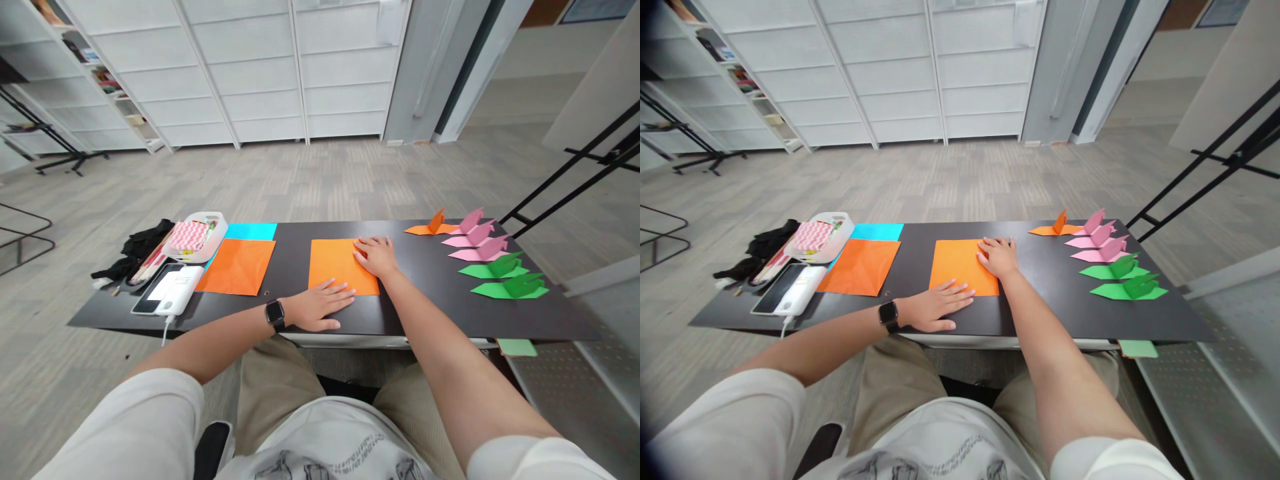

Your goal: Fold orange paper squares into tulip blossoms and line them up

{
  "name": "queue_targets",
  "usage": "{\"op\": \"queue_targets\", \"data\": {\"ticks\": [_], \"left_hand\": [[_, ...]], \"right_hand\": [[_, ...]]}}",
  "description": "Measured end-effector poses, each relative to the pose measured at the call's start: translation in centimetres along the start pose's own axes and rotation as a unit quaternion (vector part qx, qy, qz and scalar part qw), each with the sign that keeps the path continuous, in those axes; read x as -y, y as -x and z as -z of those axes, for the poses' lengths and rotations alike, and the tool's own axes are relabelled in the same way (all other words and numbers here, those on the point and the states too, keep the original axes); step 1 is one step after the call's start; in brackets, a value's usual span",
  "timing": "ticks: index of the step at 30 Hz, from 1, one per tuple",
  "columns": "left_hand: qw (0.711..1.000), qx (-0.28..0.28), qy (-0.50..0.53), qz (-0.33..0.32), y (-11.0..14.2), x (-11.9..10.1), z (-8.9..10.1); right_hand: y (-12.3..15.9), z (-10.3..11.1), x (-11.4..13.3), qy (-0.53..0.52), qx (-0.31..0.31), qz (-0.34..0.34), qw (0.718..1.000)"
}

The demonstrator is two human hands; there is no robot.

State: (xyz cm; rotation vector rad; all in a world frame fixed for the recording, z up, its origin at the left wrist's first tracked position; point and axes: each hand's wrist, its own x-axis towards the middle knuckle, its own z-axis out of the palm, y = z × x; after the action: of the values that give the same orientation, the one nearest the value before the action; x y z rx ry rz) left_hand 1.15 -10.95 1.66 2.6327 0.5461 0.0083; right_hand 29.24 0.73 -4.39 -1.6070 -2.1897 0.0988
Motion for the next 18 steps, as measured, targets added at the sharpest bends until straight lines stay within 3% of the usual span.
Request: {"op": "queue_targets", "data": {"ticks": [3,8,13,18], "left_hand": [[0.999,-0.016,0.033,-0.024,0.9,-0.6,0.5],[0.988,-0.136,-0.015,0.074,-0.8,2.0,1.4],[0.992,-0.087,-0.078,0.043,-2.3,4.8,1.0],[0.991,-0.079,-0.105,0.039,-2.4,5.0,1.2]], "right_hand": [[0.0,-0.1,-0.2,-0.009,0.000,0.000,1.000],[0.0,0.0,-0.1,0.021,0.016,-0.002,1.000],[-0.2,0.1,-0.2,0.043,0.023,-0.003,0.999],[-0.4,0.0,-0.8,-0.001,0.001,0.002,1.000]]}}
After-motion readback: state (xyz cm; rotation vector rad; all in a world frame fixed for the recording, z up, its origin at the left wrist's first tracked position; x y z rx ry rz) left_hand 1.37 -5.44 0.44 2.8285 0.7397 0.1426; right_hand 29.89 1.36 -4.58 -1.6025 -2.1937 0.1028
